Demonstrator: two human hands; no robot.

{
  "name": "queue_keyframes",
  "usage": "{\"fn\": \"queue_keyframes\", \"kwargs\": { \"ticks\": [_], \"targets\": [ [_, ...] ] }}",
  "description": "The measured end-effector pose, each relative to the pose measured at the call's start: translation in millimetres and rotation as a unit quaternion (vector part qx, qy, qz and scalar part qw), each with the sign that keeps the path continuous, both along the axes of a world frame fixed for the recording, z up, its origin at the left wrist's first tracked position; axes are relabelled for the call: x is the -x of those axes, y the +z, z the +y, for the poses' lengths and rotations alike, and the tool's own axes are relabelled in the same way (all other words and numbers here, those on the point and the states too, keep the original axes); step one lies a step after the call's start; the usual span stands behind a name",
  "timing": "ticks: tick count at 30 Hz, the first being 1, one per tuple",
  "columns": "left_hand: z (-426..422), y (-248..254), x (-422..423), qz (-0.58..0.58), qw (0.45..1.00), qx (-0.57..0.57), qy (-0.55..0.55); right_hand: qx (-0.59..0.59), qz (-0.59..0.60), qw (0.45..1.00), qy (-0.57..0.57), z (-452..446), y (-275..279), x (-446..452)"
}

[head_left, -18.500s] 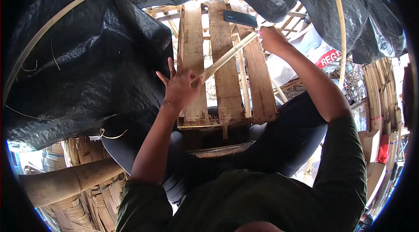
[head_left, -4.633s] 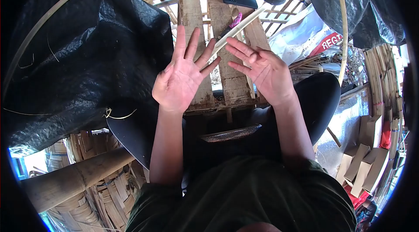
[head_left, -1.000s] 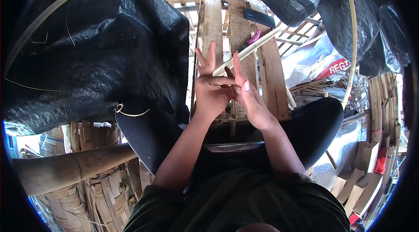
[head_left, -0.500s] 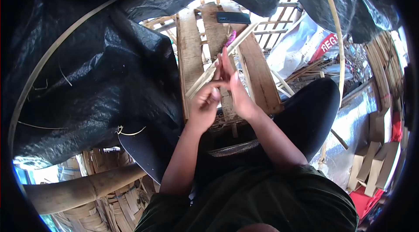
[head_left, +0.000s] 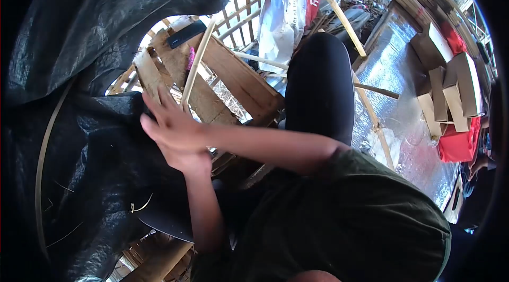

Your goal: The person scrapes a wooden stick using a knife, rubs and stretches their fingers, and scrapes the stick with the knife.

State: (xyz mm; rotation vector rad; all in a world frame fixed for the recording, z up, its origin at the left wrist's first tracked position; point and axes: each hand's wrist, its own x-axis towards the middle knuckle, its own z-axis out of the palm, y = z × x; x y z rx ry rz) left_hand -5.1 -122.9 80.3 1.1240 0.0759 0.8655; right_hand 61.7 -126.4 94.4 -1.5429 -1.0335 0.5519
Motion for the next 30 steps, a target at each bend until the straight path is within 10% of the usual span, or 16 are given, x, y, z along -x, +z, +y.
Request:
{"fn": "queue_keyframes", "kwargs": {
  "ticks": [10, 13, 15, 18, 22, 30],
  "targets": [
    [84, -47, -14, 0.039, 0.993, 0.106, -0.024, -0.049, -0.040, 0.997, 0.047, -6, 0, 9],
    [-13, 60, -30, 0.098, 0.976, 0.165, 0.105, -0.199, 0.276, 0.935, 0.097, 1, 9, -6],
    [15, 32, -27, 0.073, 0.993, 0.057, 0.073, 0.025, 0.073, 0.994, 0.074, -31, 49, -8],
    [53, 13, -13, 0.056, 0.981, -0.187, 0.004, 0.033, -0.095, 0.981, 0.167, -23, 8, -19],
    [8, 34, 13, 0.244, 0.969, 0.036, 0.005, 0.061, 0.177, 0.939, 0.290, -59, 43, -54],
    [-12, 1, 21, 0.170, 0.971, -0.090, 0.144, 0.121, 0.185, 0.930, 0.295, -100, 33, -33]
  ]
}}
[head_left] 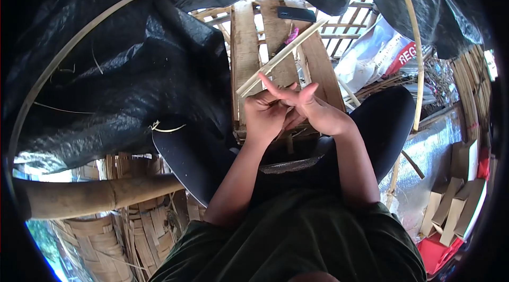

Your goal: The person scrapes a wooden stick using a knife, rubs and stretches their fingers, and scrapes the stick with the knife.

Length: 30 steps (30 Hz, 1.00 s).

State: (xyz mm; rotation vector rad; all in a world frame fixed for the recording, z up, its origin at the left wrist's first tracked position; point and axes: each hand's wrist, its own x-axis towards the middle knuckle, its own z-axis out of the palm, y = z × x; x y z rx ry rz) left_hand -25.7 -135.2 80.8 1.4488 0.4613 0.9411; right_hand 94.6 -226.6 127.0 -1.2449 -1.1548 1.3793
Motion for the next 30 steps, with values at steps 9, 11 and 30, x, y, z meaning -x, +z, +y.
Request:
{"fn": "queue_keyframes", "kwargs": {
  "ticks": [9, 11, 30],
  "targets": [
    [31, 20, 18, -0.017, 0.991, -0.016, 0.133, -0.045, 0.010, 0.982, -0.182, -3, -9, -15],
    [23, 12, 12, -0.201, 0.973, 0.097, -0.056, -0.082, 0.073, 0.971, -0.214, 9, -10, -25],
    [-61, -36, -27, -0.185, 0.942, 0.225, -0.168, -0.128, 0.144, 0.935, -0.298, 58, -55, -22]
  ]
}}
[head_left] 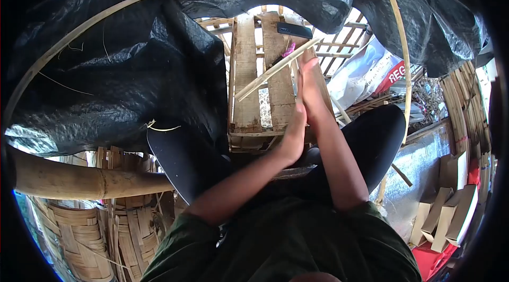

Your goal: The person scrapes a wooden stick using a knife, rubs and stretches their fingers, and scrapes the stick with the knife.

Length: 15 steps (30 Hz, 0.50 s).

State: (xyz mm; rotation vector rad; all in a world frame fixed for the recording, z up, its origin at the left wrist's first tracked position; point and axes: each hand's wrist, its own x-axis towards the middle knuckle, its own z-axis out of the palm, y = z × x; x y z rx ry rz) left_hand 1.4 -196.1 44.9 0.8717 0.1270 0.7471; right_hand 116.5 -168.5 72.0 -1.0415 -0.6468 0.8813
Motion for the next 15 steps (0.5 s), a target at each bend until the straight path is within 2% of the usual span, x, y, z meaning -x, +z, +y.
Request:
{"fn": "queue_keyframes", "kwargs": {
  "ticks": [1, 2, 3, 4, 5, 6, 7, 8, 10, 11, 12, 13, 14, 15],
  "targets": [
    [12, 13, 5, 0.129, 0.985, -0.111, -0.006, 0.021, -0.100, 0.994, -0.039, -5, 4, 13],
    [29, 23, 7, 0.252, 0.942, -0.221, -0.012, 0.042, -0.201, 0.976, -0.076, -11, 12, 36],
    [59, 25, -2, 0.121, 0.933, -0.336, 0.030, -0.053, -0.337, 0.929, -0.145, -9, 15, 73],
    [85, 24, -9, -0.014, 0.896, -0.438, 0.072, -0.082, -0.347, 0.928, -0.108, -19, 30, 86],
    [90, 42, -4, 0.039, 0.925, -0.377, 0.031, -0.034, -0.453, 0.883, -0.119, -16, 22, 73],
    [91, 59, 0, 0.038, 0.926, -0.376, 0.027, 0.014, -0.550, 0.825, -0.129, -10, 16, 52],
    [91, 74, 2, 0.056, 0.971, -0.216, -0.084, 0.017, -0.550, 0.824, -0.133, -4, 22, 33],
    [97, 81, 3, 0.073, 0.978, -0.048, -0.190, 0.076, -0.541, 0.829, -0.121, 3, 32, 12],
    [131, 82, -2, 0.036, 0.943, -0.060, -0.324, 0.235, -0.472, 0.846, -0.074, 23, 48, -45],
    [147, 88, 3, 0.094, 0.940, -0.146, -0.293, 0.309, -0.457, 0.833, -0.044, 36, 50, -92],
    [163, 100, 8, 0.150, 0.926, -0.231, -0.258, 0.402, -0.470, 0.785, -0.042, 45, 61, -123],
    [177, 112, 13, 0.196, 0.921, -0.275, -0.195, 0.372, -0.404, 0.835, -0.021, 52, 54, -151],
    [186, 123, 17, 0.264, 0.904, -0.312, -0.126, 0.386, -0.437, 0.812, -0.031, 46, 77, -135],
    [201, 115, 21, 0.223, 0.918, -0.317, -0.078, 0.322, -0.493, 0.807, -0.031, 53, 57, -146]
  ]
}}
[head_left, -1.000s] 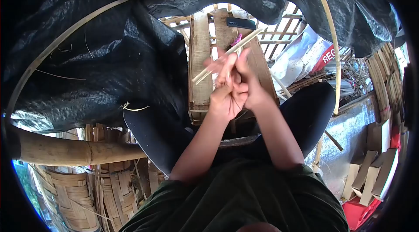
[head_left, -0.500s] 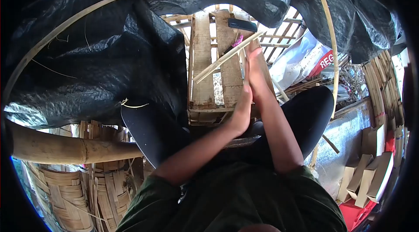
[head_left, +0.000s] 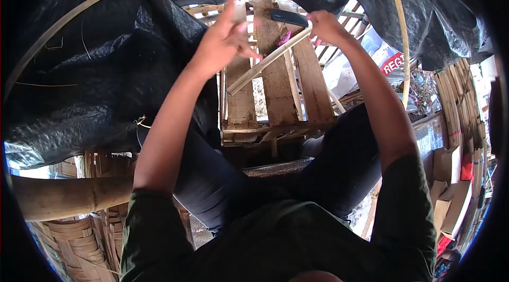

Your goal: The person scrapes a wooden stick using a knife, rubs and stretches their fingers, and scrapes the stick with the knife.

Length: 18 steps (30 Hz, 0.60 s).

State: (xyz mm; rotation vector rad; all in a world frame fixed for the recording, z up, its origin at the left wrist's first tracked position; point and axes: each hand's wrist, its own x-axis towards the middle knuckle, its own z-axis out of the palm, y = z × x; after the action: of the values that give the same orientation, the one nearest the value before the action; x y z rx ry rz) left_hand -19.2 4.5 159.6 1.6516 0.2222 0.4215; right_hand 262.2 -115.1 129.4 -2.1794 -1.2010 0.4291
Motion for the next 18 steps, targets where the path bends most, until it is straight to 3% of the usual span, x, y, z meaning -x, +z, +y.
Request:
{"fn": "queue_keyframes", "kwargs": {
  "ticks": [1, 3, 4, 5, 7, 11, 13, 18],
  "targets": [
    [12, -12, 1, -0.056, 0.998, -0.011, 0.031, -0.052, -0.049, 0.996, 0.050, 12, -28, -15],
    [20, -34, 4, -0.051, 0.966, -0.213, 0.138, 0.027, -0.282, 0.937, 0.203, 43, -57, -33],
    [33, -54, 5, -0.061, 0.933, -0.327, 0.139, -0.018, -0.260, 0.951, 0.166, 63, -94, -48],
    [42, -68, 13, -0.018, 0.922, -0.364, 0.127, -0.005, -0.269, 0.949, 0.162, 72, -104, -46],
    [30, -58, 17, 0.269, 0.903, -0.326, 0.079, -0.006, -0.282, 0.936, 0.210, 80, -100, -32],
    [26, -88, 8, 0.247, 0.911, -0.325, 0.064, 0.074, -0.281, 0.907, 0.304, 101, -115, -34],
    [19, -110, 1, 0.251, 0.827, -0.490, 0.115, 0.096, -0.304, 0.890, 0.327, 103, -119, -33],
    [25, -141, -8, 0.205, 0.860, -0.467, 0.001, 0.011, -0.250, 0.898, 0.361, 110, -141, -46]
  ]
}}
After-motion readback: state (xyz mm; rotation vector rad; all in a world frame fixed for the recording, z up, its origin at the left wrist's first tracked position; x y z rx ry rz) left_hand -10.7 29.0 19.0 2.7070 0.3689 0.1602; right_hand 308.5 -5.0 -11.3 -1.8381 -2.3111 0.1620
